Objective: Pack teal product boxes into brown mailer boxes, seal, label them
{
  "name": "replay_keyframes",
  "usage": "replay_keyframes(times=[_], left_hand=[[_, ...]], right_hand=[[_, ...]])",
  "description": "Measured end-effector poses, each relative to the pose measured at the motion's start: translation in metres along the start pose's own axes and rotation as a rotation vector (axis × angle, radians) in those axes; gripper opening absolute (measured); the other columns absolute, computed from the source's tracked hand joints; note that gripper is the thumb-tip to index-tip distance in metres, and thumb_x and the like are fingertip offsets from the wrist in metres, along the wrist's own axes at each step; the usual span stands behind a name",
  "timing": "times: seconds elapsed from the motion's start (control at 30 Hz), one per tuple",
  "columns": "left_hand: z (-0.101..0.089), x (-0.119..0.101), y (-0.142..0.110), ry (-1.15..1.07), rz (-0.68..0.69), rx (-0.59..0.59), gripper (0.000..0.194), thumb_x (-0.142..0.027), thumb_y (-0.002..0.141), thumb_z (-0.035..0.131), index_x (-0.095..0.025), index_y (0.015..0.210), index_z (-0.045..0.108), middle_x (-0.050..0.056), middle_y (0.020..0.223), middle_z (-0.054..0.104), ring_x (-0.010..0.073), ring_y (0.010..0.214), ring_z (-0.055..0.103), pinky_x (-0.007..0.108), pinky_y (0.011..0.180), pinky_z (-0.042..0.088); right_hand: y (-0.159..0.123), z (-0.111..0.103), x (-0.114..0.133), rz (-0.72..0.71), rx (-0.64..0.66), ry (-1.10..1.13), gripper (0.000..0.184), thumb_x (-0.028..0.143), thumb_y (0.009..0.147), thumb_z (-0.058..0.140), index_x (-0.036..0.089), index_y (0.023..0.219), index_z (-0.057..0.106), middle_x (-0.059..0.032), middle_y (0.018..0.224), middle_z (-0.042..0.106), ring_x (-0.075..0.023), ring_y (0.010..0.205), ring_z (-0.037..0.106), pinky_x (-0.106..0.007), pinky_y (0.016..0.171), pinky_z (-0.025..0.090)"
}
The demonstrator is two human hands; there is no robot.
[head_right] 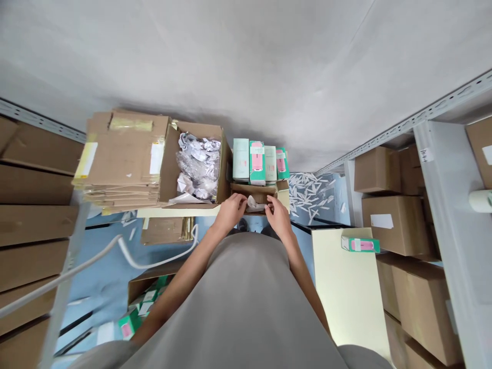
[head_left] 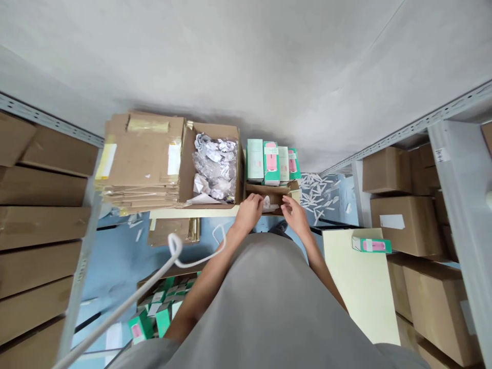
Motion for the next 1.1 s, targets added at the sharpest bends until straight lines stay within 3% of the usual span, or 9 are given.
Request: replay_keyframes(times=[0.1,0.2,0.3,0.43,0.6,0.73,0.83,0.93,1.1], left_hand=[[-0.009,-0.003,-0.011,-0.024,0.012,-0.020,0.024,-0.019,0.103,0.059,-0.019,0.121,0.075,0.013,0.118,0.078,0.0240,0.091,0.077,0.035,0.086,0.062],[-0.044,-0.001,-0.020,-0.067,0.001,-0.219,0.030,-0.030,0.110,0.054,-0.024,0.133,0.071,0.010,0.122,0.077,0.0214,0.093,0.076,0.034,0.089,0.061],[-0.079,0.023,-0.011,0.048,-0.176,-0.389,0.035,-0.028,0.110,0.052,-0.023,0.140,0.068,0.013,0.125,0.075,0.0261,0.102,0.075,0.040,0.097,0.060],[-0.095,0.076,0.011,0.254,-0.351,-0.224,0.041,-0.023,0.096,0.069,-0.019,0.137,0.072,0.020,0.132,0.074,0.0374,0.118,0.072,0.049,0.105,0.057],[-0.085,0.108,0.017,0.277,-0.333,-0.026,0.027,-0.026,0.094,0.071,-0.018,0.118,0.081,0.021,0.120,0.081,0.0404,0.110,0.077,0.050,0.098,0.057],[-0.082,0.109,0.018,0.242,-0.318,-0.043,0.024,-0.030,0.095,0.070,-0.021,0.114,0.082,0.017,0.110,0.084,0.0377,0.107,0.078,0.048,0.096,0.058],[-0.081,0.108,0.020,0.316,-0.327,0.046,0.040,-0.033,0.084,0.082,-0.020,0.122,0.079,0.019,0.120,0.082,0.0397,0.112,0.076,0.046,0.095,0.058],[-0.084,0.103,0.019,0.397,-0.335,0.119,0.039,-0.023,0.080,0.082,-0.019,0.118,0.081,0.021,0.125,0.080,0.0408,0.116,0.074,0.045,0.096,0.058],[-0.109,0.066,-0.004,0.255,-0.247,-0.134,0.038,-0.032,0.094,0.070,-0.018,0.129,0.076,0.016,0.121,0.078,0.0334,0.102,0.076,0.043,0.096,0.058]], right_hand=[[-0.003,0.000,-0.006,0.024,0.017,-0.064,0.039,0.032,0.103,0.057,0.022,0.138,0.071,-0.0141,0.136,0.079,-0.0272,0.113,0.080,-0.046,0.106,0.063],[-0.007,0.002,-0.008,0.037,0.016,-0.077,0.037,0.031,0.104,0.057,0.022,0.136,0.073,-0.0135,0.134,0.080,-0.0266,0.112,0.080,-0.045,0.104,0.064],[-0.008,0.004,-0.004,0.051,0.024,-0.072,0.036,0.030,0.104,0.057,0.022,0.134,0.074,-0.0130,0.132,0.081,-0.0262,0.113,0.080,-0.043,0.104,0.064],[-0.009,0.008,0.005,0.035,0.046,-0.089,0.035,0.031,0.104,0.057,0.023,0.134,0.075,-0.0119,0.133,0.081,-0.0259,0.115,0.080,-0.042,0.106,0.064],[-0.011,0.008,0.010,0.015,0.030,-0.123,0.034,0.030,0.105,0.057,0.021,0.132,0.076,-0.0127,0.134,0.081,-0.0269,0.115,0.080,-0.043,0.108,0.063],[-0.014,0.008,0.009,0.019,0.025,-0.121,0.033,0.030,0.105,0.057,0.022,0.131,0.076,-0.0127,0.132,0.081,-0.0268,0.116,0.080,-0.043,0.108,0.063],[-0.016,0.009,0.008,0.030,0.031,-0.126,0.032,0.029,0.105,0.057,0.022,0.131,0.076,-0.0120,0.130,0.082,-0.0264,0.113,0.081,-0.043,0.106,0.064],[-0.020,0.010,0.007,0.035,0.025,-0.127,0.033,0.029,0.105,0.057,0.022,0.130,0.076,-0.0117,0.128,0.083,-0.0258,0.110,0.081,-0.042,0.104,0.064],[-0.025,0.005,0.001,0.044,-0.016,-0.121,0.034,0.031,0.105,0.056,0.024,0.131,0.076,-0.0098,0.128,0.083,-0.0252,0.112,0.080,-0.042,0.105,0.063]])
Point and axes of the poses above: each hand's wrist, its own y-axis towards the middle knuckle, its own z-axis out of the palm, x = y × z, the point moved 1 cm from there along y, towards the middle knuckle
